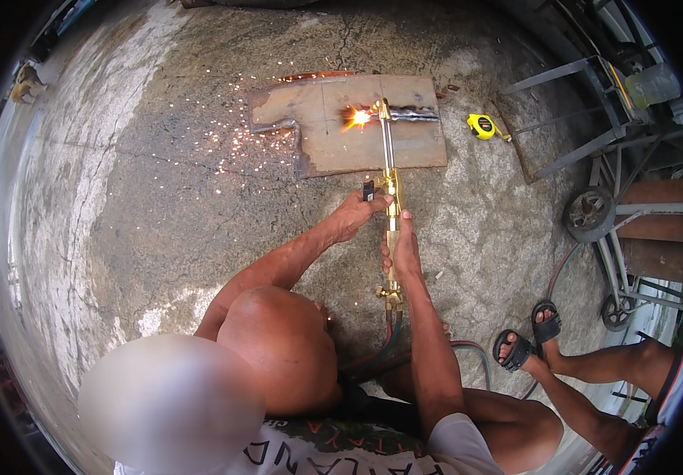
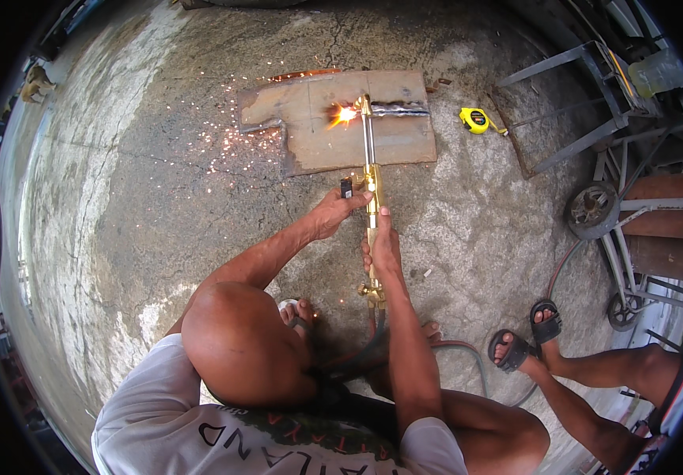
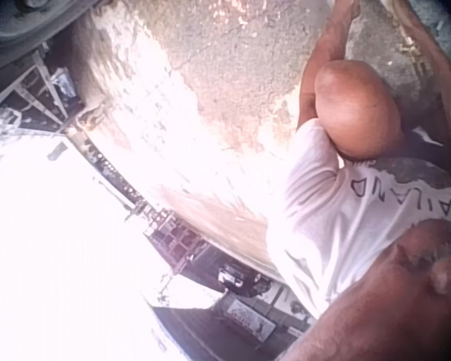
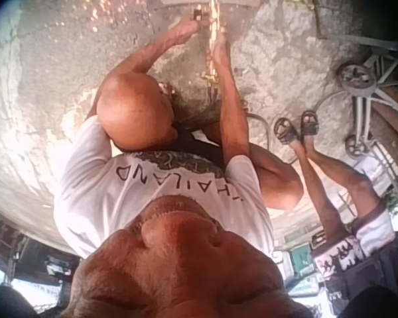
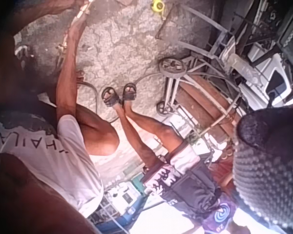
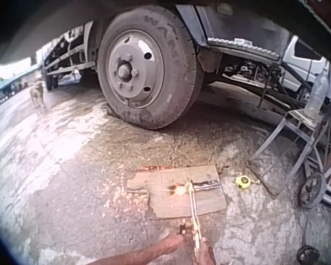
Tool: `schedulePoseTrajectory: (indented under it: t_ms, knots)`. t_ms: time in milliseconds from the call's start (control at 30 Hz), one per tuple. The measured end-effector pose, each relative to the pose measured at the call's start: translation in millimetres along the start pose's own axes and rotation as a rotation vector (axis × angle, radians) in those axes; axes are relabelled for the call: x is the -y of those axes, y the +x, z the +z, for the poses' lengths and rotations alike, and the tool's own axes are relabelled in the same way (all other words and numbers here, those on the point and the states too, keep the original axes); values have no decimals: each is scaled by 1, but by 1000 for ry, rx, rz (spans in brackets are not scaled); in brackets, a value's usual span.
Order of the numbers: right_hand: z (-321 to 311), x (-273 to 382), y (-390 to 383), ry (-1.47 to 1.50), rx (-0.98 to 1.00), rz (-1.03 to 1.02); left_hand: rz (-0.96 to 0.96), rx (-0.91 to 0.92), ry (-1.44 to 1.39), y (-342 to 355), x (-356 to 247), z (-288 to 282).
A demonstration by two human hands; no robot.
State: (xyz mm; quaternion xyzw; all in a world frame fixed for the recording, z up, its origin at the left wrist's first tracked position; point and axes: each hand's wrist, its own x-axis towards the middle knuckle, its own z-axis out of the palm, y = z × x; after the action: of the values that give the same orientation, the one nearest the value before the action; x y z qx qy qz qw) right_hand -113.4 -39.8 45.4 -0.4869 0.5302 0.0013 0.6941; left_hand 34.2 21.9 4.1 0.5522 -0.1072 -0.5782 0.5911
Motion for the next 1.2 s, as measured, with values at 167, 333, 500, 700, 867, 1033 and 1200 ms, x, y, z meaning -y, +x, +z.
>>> schedulePoseTrajectory:
  t_ms: [167, 333, 500, 700, 867, 1033, 1200]
  knots:
    - [1, 2, -1, -10, -6, -16, 5, 9, -22, 0, 0, 1]
    - [1, 2, -1, -32, 10, -7, 4, 0, -38, 3, 5, -3]
    - [1, 3, -3, -30, 9, -17, 9, -5, -25, 0, 3, -1]
    - [2, 3, -3, -20, 8, -28, 12, 29, -21, -4, -2, -1]
    - [3, 2, -1, -19, 21, -26, 32, 46, -21, -4, -1, -5]
    - [3, 3, -3, -11, 10, -18, 17, 65, -21, -6, -4, -3]
    - [3, 2, -3, -16, 20, -32, 27, 50, -30, -6, -2, -3]
